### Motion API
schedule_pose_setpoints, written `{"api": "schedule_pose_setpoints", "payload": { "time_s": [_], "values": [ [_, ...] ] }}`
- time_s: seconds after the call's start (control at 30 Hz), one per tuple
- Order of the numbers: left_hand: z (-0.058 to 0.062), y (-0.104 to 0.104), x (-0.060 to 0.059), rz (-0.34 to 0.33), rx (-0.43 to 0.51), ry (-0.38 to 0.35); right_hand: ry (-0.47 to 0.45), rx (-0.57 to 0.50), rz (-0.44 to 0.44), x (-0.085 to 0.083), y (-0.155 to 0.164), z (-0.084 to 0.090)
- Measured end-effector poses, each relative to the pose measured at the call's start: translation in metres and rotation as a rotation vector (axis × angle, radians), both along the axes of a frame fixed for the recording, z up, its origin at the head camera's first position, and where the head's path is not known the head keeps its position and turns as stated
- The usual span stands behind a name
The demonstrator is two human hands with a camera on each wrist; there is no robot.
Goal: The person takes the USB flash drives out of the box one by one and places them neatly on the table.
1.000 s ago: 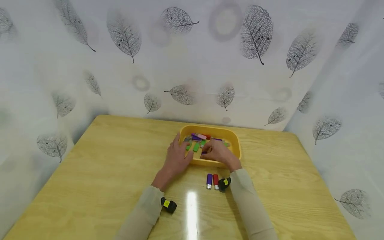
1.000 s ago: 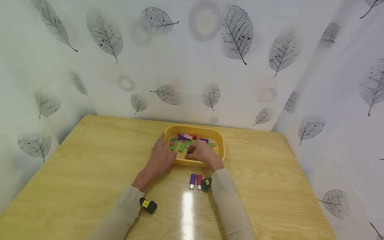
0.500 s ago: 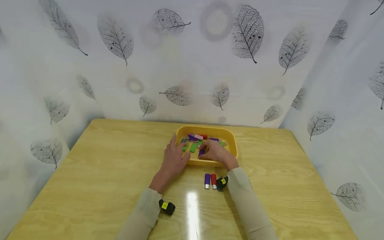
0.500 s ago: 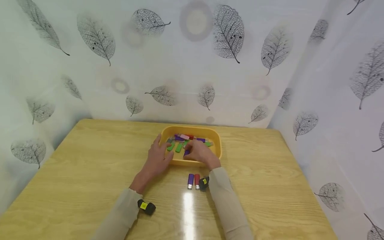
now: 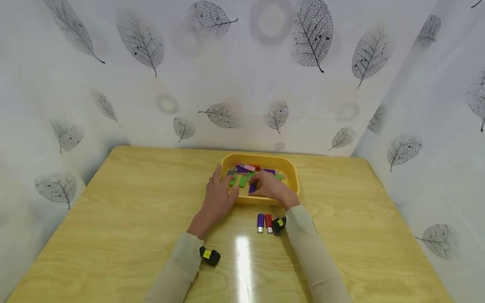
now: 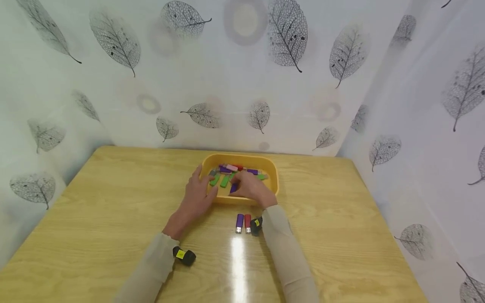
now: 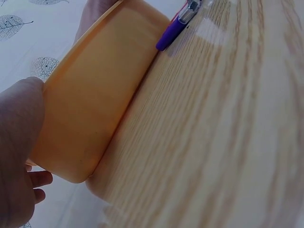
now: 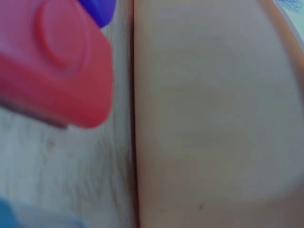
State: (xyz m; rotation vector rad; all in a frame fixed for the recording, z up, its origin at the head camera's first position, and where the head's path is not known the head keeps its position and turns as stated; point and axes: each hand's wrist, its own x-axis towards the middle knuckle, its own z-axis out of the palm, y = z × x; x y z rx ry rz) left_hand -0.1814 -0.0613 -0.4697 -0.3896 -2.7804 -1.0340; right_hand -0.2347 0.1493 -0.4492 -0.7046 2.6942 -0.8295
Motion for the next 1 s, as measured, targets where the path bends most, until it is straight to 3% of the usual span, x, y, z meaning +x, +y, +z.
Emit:
{"api": "schedule_pose_setpoints", "payload": {
  "time_s": [0.1, 0.33, 0.7, 1.0],
  "values": [
    [0.004, -0.002, -0.004, 0.0, -0.01, -0.002, 0.0, -0.003, 0.011, -0.002, -0.002, 0.004],
    [0.0, 0.002, -0.006, -0.018, -0.021, 0.026, -0.006, 0.007, -0.011, 0.004, 0.002, 0.003],
    [-0.004, 0.004, 0.002, 0.023, 0.037, 0.017, -0.028, -0.015, 0.001, 0.006, 0.002, 0.003],
    [-0.003, 0.004, 0.002, -0.002, 0.032, 0.011, -0.033, -0.022, -0.006, 0.005, 0.002, 0.004]
  ]
}}
